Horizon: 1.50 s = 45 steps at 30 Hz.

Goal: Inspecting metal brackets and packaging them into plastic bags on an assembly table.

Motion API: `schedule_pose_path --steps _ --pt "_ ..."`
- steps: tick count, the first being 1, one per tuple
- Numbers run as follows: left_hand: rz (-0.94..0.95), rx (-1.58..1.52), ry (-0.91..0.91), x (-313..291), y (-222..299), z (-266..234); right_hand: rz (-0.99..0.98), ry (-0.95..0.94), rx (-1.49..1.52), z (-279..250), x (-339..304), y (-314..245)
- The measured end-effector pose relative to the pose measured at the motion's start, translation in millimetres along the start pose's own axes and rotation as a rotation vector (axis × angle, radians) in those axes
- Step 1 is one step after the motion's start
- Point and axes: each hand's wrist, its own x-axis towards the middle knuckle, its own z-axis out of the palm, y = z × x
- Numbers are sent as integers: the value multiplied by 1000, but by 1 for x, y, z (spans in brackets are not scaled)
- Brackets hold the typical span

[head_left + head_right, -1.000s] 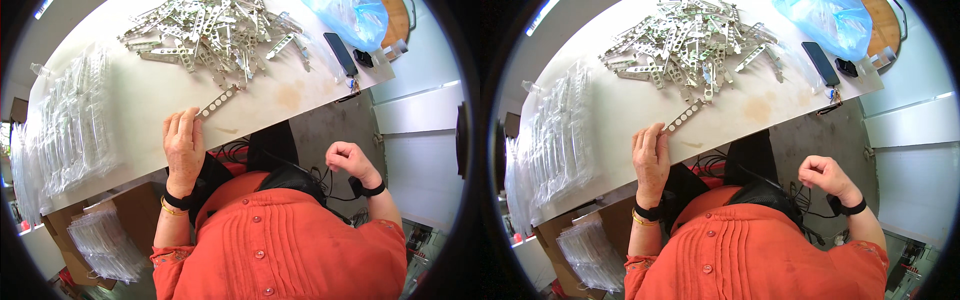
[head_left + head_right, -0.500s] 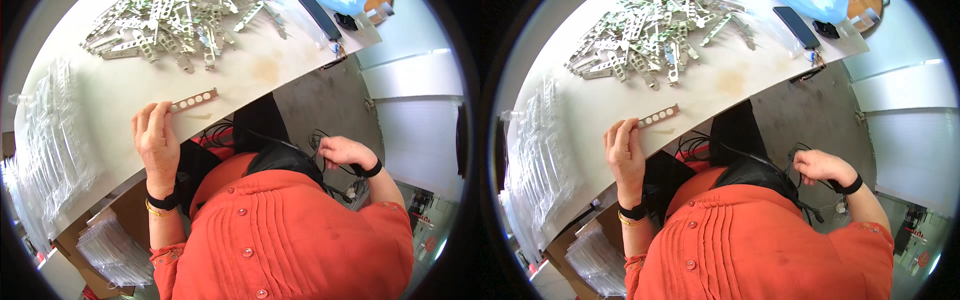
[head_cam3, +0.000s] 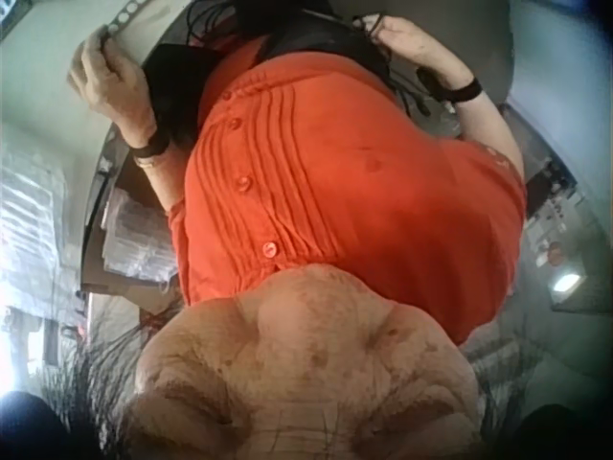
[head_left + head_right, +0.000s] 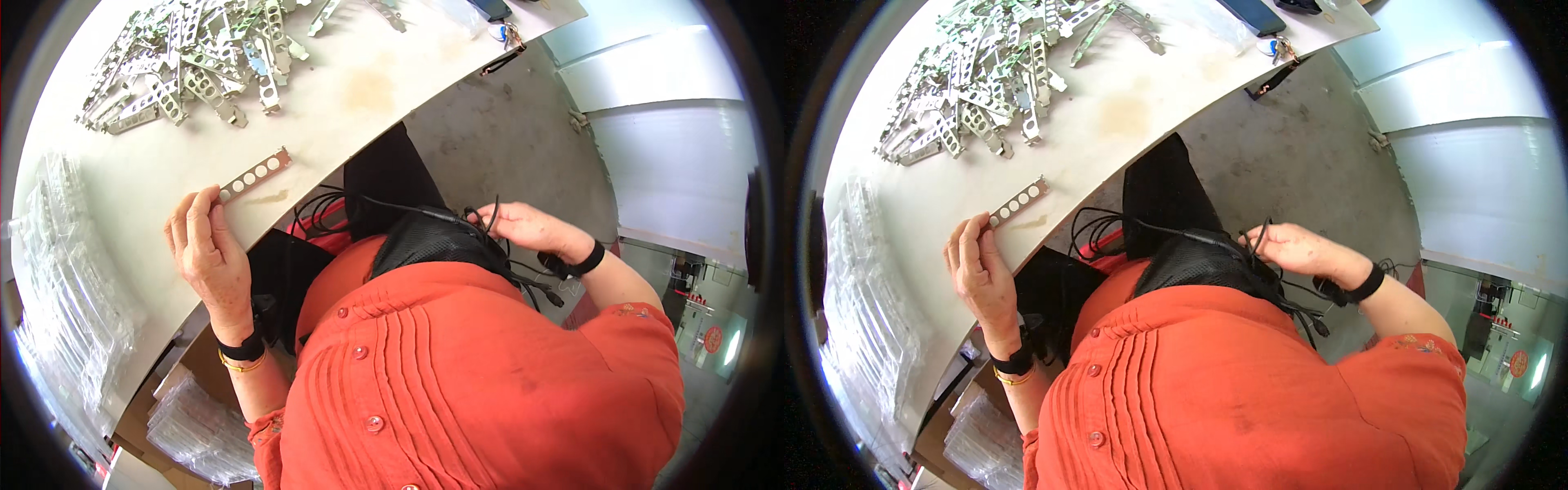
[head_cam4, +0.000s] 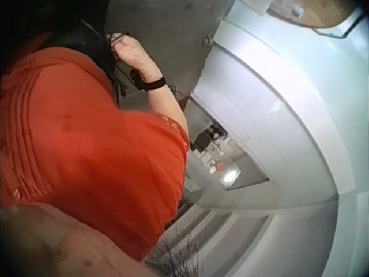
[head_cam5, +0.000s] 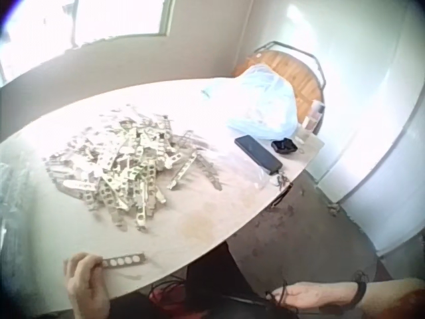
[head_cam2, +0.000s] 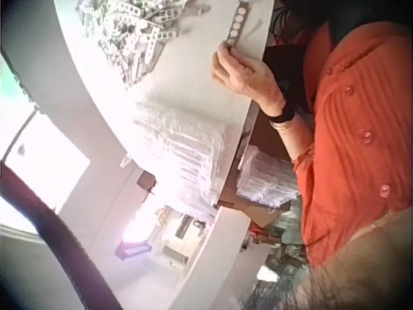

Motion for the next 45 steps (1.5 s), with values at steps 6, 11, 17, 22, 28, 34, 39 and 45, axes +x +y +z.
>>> schedule_pose_path --steps 6,11,17,22,28,34,39,45 --pt "-13 -15 8 1 0 0 10 -17 459 26 -5 11" --pt "-11 -34 34 1 0 1 -106 115 149 41 -1 19" --pt "-43 -54 11 3 2 -3 -39 82 55 37 -6 -4" --pt "-37 -59 21 2 -2 -2 -50 33 92 34 5 21" --pt "-23 -84 51 3 -3 -2 -83 -58 -101 21 -7 -39" --pt "-24 -103 67 1 -5 -2 -33 -47 -818 -11 -11 -119" --pt "-27 -137 72 3 -4 -5 -382 143 -1036 -19 1 -165" --pt "-30 -138 86 3 -6 -4 -906 374 -809 -7 59 -221"
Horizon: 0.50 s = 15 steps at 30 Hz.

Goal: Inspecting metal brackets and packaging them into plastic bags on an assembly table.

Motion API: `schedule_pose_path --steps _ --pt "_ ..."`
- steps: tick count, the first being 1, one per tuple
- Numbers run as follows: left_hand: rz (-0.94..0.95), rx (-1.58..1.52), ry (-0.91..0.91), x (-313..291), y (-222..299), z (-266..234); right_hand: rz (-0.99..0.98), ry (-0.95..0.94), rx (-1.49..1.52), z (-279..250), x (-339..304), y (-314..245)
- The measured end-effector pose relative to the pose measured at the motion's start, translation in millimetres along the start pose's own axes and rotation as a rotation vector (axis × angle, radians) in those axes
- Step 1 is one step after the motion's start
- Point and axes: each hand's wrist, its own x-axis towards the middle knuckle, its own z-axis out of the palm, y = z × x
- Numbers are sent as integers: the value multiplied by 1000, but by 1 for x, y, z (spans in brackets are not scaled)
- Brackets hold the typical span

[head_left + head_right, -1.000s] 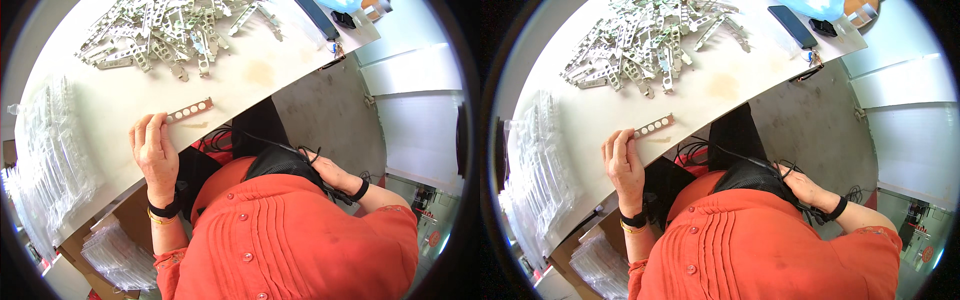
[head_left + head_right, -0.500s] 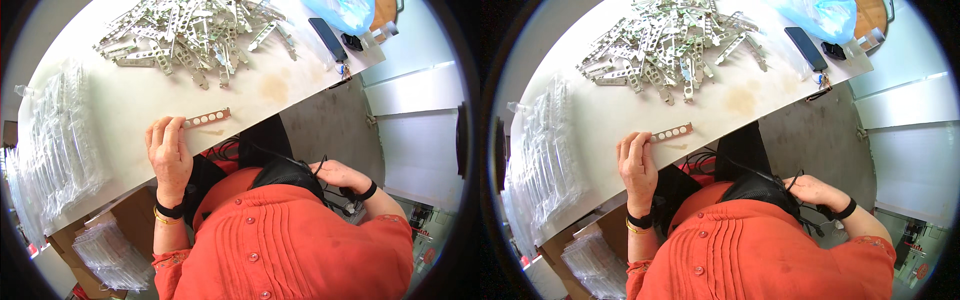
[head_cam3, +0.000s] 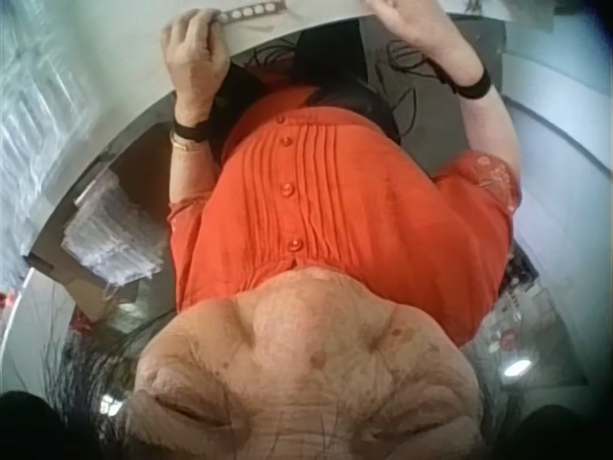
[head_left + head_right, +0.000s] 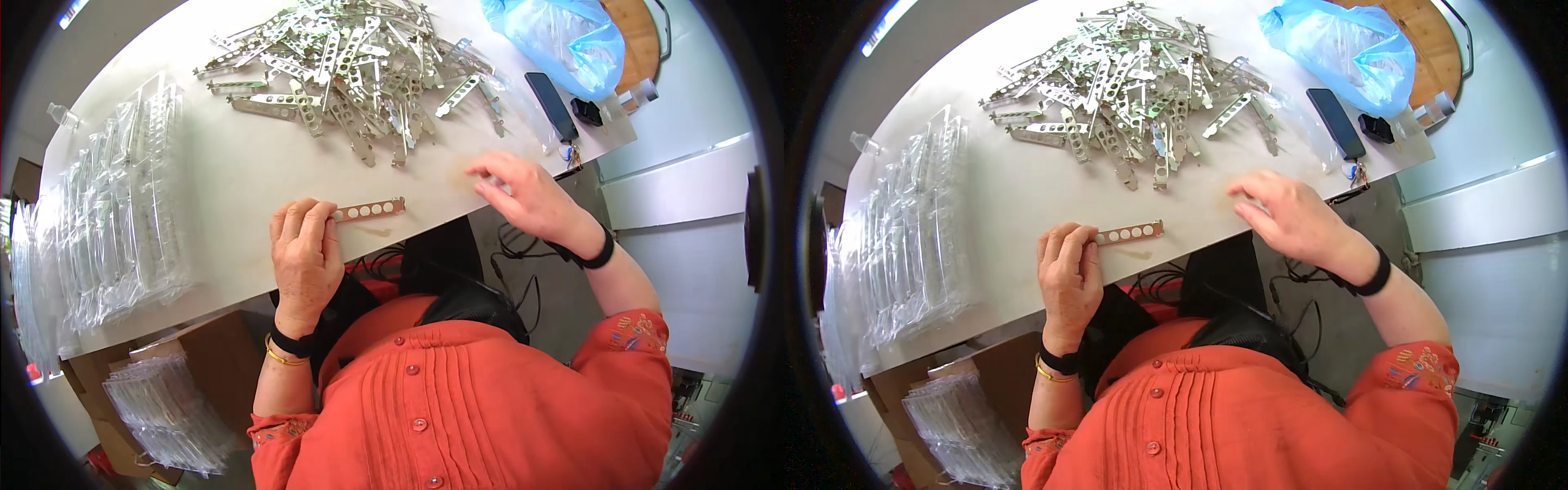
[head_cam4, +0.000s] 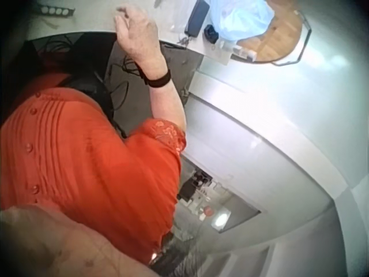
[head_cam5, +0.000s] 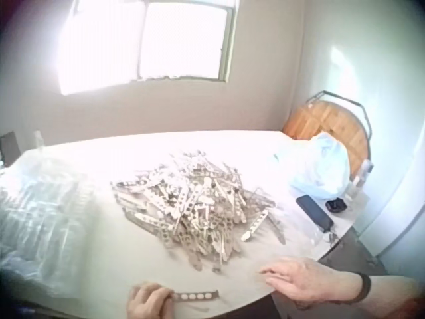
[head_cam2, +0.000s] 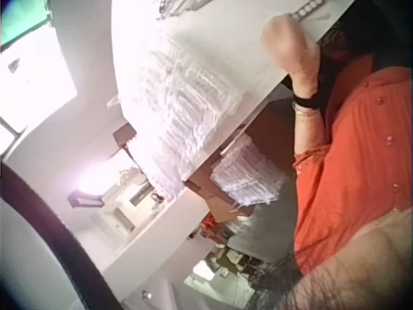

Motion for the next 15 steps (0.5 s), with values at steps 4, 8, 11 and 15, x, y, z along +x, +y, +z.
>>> schedule_pose_path --steps 4,8,11,15 --pt "1 -3 10 1 0 -1 -126 172 12 19 49 6" --pt "-6 -13 10 1 0 -1 -197 273 -71 39 79 11" --pt "-9 -17 10 1 -1 -1 -182 193 -139 43 89 21" --pt "-11 -13 6 2 1 -2 -194 227 -165 45 90 21"
